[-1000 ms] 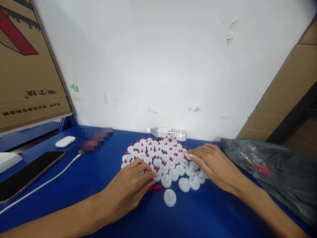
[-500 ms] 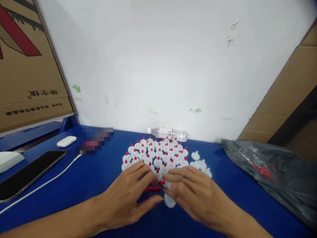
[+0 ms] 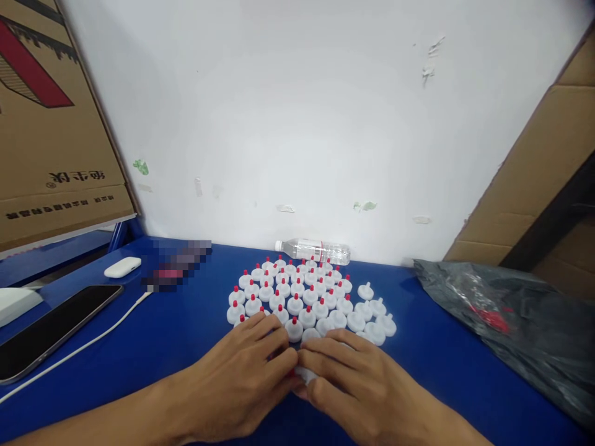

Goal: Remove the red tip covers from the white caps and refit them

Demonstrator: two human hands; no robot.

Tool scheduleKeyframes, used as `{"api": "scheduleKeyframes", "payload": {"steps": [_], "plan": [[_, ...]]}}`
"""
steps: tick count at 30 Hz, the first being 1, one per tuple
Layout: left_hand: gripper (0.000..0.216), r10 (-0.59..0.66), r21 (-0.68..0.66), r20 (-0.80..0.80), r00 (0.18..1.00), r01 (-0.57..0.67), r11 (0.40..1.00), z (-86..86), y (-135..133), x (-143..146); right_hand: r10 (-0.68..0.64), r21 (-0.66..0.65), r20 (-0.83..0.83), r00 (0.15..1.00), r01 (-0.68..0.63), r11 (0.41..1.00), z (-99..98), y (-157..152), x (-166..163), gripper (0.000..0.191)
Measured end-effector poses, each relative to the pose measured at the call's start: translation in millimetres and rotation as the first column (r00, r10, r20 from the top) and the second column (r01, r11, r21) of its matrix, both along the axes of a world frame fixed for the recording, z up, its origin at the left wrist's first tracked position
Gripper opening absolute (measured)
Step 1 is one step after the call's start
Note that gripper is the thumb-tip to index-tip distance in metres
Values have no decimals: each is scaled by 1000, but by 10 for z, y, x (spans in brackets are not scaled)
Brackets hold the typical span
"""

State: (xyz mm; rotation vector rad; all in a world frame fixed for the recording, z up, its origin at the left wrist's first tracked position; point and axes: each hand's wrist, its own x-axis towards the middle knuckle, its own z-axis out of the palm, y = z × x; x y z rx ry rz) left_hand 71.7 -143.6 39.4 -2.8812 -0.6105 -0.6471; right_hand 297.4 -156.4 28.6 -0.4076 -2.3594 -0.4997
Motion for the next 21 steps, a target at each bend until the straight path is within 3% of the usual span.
{"api": "scheduleKeyframes", "payload": {"steps": [5, 10, 13, 16, 21], "plan": [[18, -35, -170, 155, 987, 62, 984, -29, -22, -3, -10, 60, -22, 1000, 12, 998, 46, -27, -51, 23], [32, 138, -369, 369, 919, 9, 930, 11, -17, -56, -103, 117, 2, 995, 102, 988, 186, 150, 269, 22], [34, 136, -292, 371, 919, -24, 956, 58, 26, -93, -312, -67, -71, 948, 307, 949, 226, 347, 604, 12], [26, 98, -233, 310, 946, -24, 972, 46, 49, -82, -510, -196, -103, 854, 486, 852, 215, 502, 824, 25], [15, 128, -269, 267, 955, -54, 962, -23, 64, -39, -551, -354, 134, 824, 559, 749, 148, 597, 899, 41]]}}
